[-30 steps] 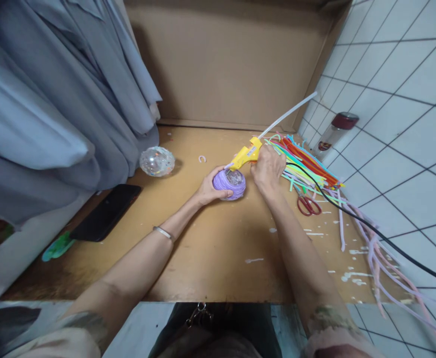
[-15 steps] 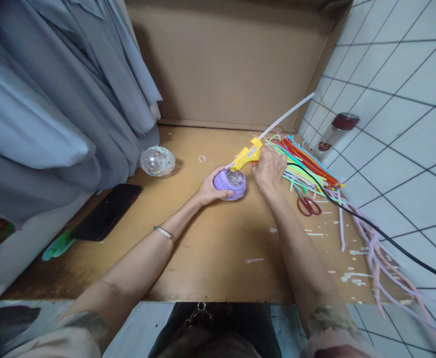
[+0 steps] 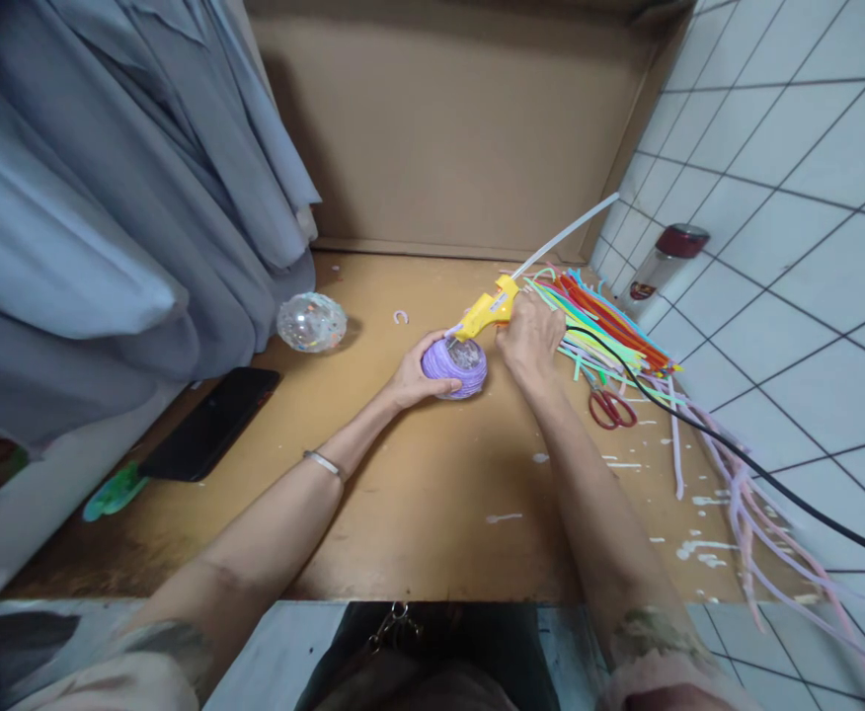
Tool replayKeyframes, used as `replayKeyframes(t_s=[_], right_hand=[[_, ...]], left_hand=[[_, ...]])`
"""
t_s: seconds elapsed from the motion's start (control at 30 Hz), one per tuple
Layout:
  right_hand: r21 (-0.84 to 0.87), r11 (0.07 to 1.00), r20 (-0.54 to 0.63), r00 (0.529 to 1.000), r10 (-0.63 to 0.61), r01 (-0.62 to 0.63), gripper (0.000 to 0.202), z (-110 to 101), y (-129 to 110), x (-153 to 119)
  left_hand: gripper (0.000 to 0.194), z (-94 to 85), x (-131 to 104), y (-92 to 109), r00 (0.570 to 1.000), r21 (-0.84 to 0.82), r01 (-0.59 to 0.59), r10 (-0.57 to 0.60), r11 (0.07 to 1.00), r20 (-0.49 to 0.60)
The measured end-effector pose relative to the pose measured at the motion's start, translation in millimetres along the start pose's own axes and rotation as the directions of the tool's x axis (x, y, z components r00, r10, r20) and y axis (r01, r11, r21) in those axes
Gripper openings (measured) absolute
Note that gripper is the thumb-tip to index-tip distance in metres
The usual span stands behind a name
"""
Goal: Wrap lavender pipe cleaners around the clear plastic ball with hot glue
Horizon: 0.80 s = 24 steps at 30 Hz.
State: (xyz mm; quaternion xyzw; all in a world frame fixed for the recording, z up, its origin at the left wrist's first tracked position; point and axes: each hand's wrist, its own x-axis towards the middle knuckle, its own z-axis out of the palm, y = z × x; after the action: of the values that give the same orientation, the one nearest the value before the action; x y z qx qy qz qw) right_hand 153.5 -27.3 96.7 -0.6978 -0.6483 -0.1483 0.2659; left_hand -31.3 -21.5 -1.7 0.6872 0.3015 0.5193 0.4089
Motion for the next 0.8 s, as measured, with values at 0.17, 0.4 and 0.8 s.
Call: replayKeyframes(t_s=[0.17,0.4,0.8], right_hand=[[0.005,0.999,0.057,0.998,0.041,-0.041,0.024,-3.0,-1.6,0.4],[0.039,0.985,0.162,0.974,0.161,-0.169,0.032,3.8,6.7,1.3],[-0.093,0.893,0.253,0.857,0.449,-0.44,0.054,38.2,60.7,-34.6]], left_hand=[[0.086,0.5,0.2,-0.9,1.0,-0.02,0.009,-0.01,1.0,-0.006],[0.089,1.4,1.6,-5.4,0.999,-0.054,0.027,-0.028,0.998,-0.022],[0.086,3.9,3.2,-8.6,0.999,-0.034,0.014,-0.015,0.999,-0.049]])
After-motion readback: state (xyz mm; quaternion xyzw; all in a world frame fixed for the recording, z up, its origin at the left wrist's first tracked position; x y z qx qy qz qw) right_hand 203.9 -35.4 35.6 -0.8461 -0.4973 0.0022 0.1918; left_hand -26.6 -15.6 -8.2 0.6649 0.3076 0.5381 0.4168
